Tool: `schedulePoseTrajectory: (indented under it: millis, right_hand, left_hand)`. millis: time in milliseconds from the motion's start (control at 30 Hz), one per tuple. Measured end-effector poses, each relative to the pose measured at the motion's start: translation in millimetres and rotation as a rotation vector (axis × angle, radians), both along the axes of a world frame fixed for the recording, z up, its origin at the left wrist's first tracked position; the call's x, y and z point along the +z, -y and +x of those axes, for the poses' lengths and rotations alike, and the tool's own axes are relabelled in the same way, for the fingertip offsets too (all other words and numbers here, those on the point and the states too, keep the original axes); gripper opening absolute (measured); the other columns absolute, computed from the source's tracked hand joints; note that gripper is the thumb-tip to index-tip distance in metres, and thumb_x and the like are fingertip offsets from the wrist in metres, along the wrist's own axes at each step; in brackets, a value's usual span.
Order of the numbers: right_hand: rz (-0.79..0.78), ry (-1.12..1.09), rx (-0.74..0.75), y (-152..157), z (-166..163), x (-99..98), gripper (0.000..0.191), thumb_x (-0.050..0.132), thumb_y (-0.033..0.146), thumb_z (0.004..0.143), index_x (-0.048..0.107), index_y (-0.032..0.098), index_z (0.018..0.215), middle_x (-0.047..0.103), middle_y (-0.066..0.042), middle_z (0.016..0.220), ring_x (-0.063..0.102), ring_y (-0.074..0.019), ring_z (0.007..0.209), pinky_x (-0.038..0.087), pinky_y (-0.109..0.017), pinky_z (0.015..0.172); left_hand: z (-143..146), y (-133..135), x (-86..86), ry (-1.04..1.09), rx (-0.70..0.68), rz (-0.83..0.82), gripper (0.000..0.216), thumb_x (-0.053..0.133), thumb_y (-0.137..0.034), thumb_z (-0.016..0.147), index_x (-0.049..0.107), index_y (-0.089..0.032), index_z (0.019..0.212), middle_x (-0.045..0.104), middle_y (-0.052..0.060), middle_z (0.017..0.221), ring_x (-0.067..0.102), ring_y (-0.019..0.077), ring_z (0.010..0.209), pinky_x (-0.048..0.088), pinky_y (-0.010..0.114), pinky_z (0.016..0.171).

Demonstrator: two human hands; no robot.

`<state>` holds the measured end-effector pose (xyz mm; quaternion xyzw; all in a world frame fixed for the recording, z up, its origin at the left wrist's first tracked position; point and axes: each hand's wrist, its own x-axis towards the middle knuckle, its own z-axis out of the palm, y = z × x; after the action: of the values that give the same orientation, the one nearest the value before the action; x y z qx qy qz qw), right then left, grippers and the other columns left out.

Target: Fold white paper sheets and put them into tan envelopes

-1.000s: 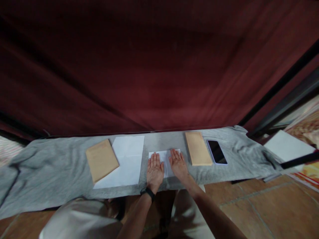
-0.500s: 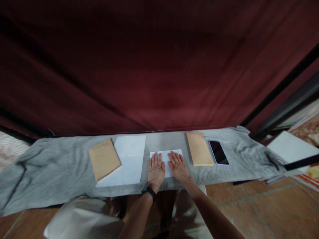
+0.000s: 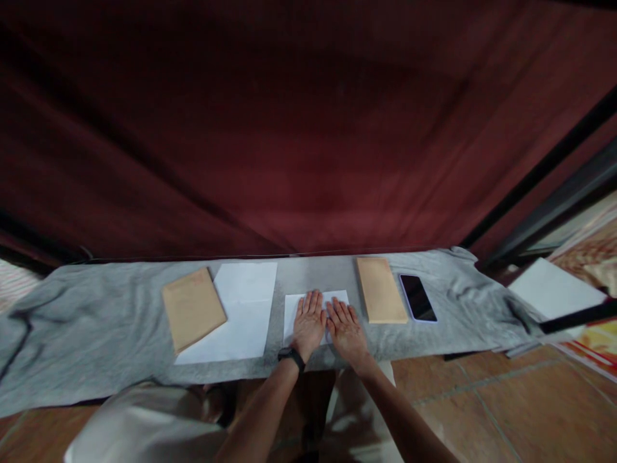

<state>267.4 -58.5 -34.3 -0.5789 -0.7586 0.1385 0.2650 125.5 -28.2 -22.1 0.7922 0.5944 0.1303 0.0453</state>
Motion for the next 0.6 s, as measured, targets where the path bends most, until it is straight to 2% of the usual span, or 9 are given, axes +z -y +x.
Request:
schedulePoseTrajectory:
  millis: [133, 333, 467, 600]
  right_hand:
    - [-0.012, -0.001, 0.000, 0, 0, 0.9, 0.049, 0.042, 0.026, 0.100, 0.047, 0.021, 0.148, 0.036, -0.007, 0.158, 0.032, -0.0267, 0.148, 0.020, -0.053, 0.122]
    - [-0.009, 0.050, 0.012, 0, 2, -0.4, 0.050, 0.037, 0.027, 0.101, 0.044, 0.018, 0.150, 0.034, -0.009, 0.159, 0.029, -0.0265, 0.149, 0.017, -0.051, 0.122]
    - [0.011, 0.115, 0.013, -1, 4, -1.8, 0.051, 0.038, 0.028, 0.102, 0.041, 0.021, 0.152, 0.034, -0.008, 0.160, 0.029, -0.0261, 0.149, 0.019, -0.050, 0.122]
    - [0.044, 0.218, -0.037, 1, -7, -1.1, 0.050, 0.034, 0.026, 0.103, 0.041, 0.015, 0.152, 0.035, -0.012, 0.159, 0.031, -0.0267, 0.148, 0.023, -0.050, 0.120]
  left_hand:
    - [-6, 11, -0.1, 0.004, -0.024, -0.014, 0.055, 0.030, -0.028, 0.100, 0.038, -0.011, 0.151, 0.037, 0.010, 0.159, 0.025, 0.0231, 0.151, 0.019, 0.047, 0.125]
    - [-14, 55, -2.4, 0.045, -0.081, 0.022, 0.052, 0.033, -0.031, 0.101, 0.040, -0.020, 0.151, 0.039, 0.003, 0.159, 0.026, 0.0227, 0.151, 0.020, 0.049, 0.125]
    - [-20, 81, -0.3, 0.032, -0.109, 0.056, 0.051, 0.037, -0.031, 0.101, 0.040, -0.022, 0.151, 0.040, 0.003, 0.158, 0.027, 0.0242, 0.150, 0.021, 0.052, 0.124]
    - [-26, 93, 2.7, 0.029, -0.128, 0.101, 0.052, 0.039, -0.027, 0.100, 0.039, -0.021, 0.152, 0.041, 0.003, 0.157, 0.028, 0.0253, 0.150, 0.024, 0.053, 0.123]
